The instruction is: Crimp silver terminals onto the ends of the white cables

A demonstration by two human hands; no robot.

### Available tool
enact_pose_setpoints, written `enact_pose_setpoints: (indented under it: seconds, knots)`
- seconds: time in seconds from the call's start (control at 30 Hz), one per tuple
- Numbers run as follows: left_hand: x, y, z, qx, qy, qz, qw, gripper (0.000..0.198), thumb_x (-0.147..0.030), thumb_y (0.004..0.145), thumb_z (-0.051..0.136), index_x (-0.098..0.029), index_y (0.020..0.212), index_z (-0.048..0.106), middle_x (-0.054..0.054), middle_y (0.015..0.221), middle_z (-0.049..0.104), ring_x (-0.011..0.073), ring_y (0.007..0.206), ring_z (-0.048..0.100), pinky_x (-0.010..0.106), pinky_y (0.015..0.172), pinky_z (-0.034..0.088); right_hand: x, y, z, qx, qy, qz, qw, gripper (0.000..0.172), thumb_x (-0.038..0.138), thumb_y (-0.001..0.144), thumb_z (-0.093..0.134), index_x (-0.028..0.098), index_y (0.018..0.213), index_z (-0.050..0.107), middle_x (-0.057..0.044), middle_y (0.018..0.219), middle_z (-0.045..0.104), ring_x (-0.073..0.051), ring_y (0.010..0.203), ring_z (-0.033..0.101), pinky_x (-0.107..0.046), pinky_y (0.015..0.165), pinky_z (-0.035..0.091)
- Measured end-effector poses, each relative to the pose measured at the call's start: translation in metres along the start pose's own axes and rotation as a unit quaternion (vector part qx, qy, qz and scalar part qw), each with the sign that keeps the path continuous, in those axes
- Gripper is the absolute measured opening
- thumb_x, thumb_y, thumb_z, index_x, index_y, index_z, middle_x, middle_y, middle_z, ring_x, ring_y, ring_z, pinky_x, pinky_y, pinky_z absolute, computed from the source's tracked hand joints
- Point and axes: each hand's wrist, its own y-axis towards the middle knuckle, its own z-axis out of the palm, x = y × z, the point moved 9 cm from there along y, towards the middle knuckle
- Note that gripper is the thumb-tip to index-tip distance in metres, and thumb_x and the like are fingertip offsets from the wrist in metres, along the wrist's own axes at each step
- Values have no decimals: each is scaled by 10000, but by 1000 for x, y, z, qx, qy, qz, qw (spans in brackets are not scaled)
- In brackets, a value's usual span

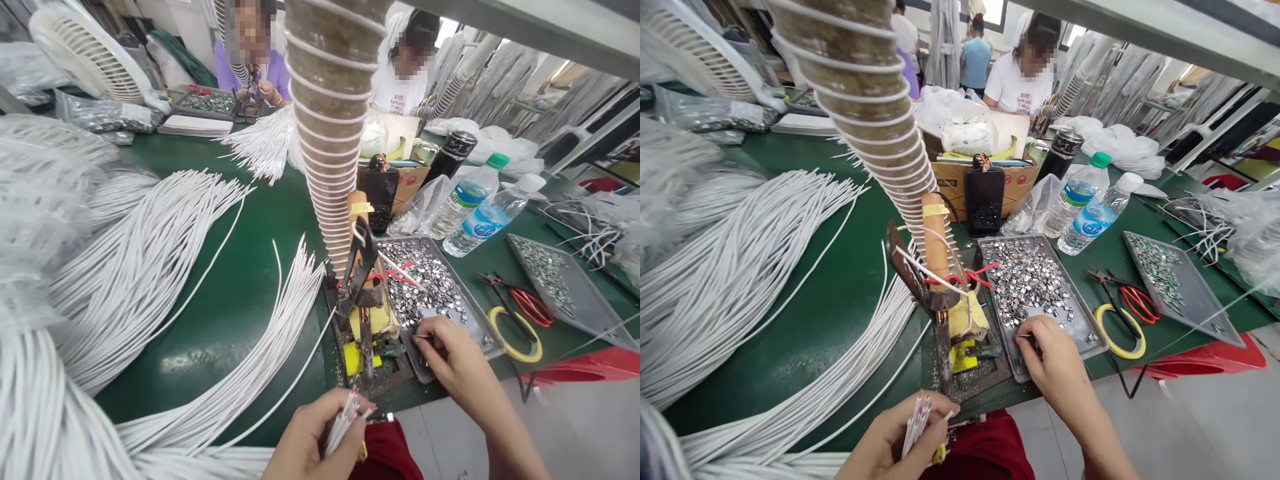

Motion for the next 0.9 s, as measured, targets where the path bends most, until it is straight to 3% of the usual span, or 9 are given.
enact_pose_setpoints:
  seconds: [0.07, 0.17, 0.27, 0.4, 0.63, 0.9]
  knots:
    - [-7, 2, -1, -2, -25, 22, 999, 193, -266, 976, 651, -193, 932, 824, 23, 852, 729, 192, 799, 674, 246, 760, 513, 9, -6, -6, -15, 13, -3, 1000, 148, 331, 1032, 591, 238, 969, 687, -7, 786, 698, -153, 612, 634, -266, 593, 542]
    - [-12, 5, -1, 8, -56, 19, 998, 166, -225, 960, 667, -203, 884, 814, 5, 865, 683, 177, 791, 640, 243, 754, 483, 32, -17, -10, -40, 80, -35, 995, 84, 257, 1030, 613, 258, 1026, 696, -15, 862, 727, -148, 709, 691, -230, 638, 572]
    - [-15, 6, -4, -9, -84, -6, 996, 150, -217, 951, 678, -202, 814, 737, -39, 751, 589, 156, 700, 531, 243, 707, 439, 57, -29, -7, -56, 166, -76, 982, 114, 163, 996, 646, 261, 996, 704, -14, 881, 735, -141, 779, 730, -203, 688, 599]
    - [-23, 5, -6, -24, -126, 1, 992, 172, -257, 944, 707, -206, 783, 680, -21, 837, 582, 174, 760, 537, 258, 741, 437, 78, -40, 6, -52, 201, -112, 972, 161, 106, 969, 653, 241, 1047, 694, -22, 922, 756, -131, 812, 759, -220, 808, 626]
    - [-13, 2, 0, -3, -188, -56, 981, 168, -283, 950, 712, -201, 813, 658, 10, 871, 668, 195, 790, 556, 283, 771, 447, 83, -48, 22, -15, 204, -136, 969, 272, 35, 931, 660, 231, 1118, 665, -26, 940, 739, -134, 830, 754, -244, 833, 629]
    - [-18, 1, 1, -25, -222, -37, 974, 140, -231, 921, 702, -210, 794, 649, 17, 884, 711, 221, 838, 610, 298, 793, 454, 89, -49, 13, -46, 180, -156, 970, 222, 50, 939, 656, 212, 1086, 690, -17, 896, 701, -131, 781, 710, -267, 841, 610]
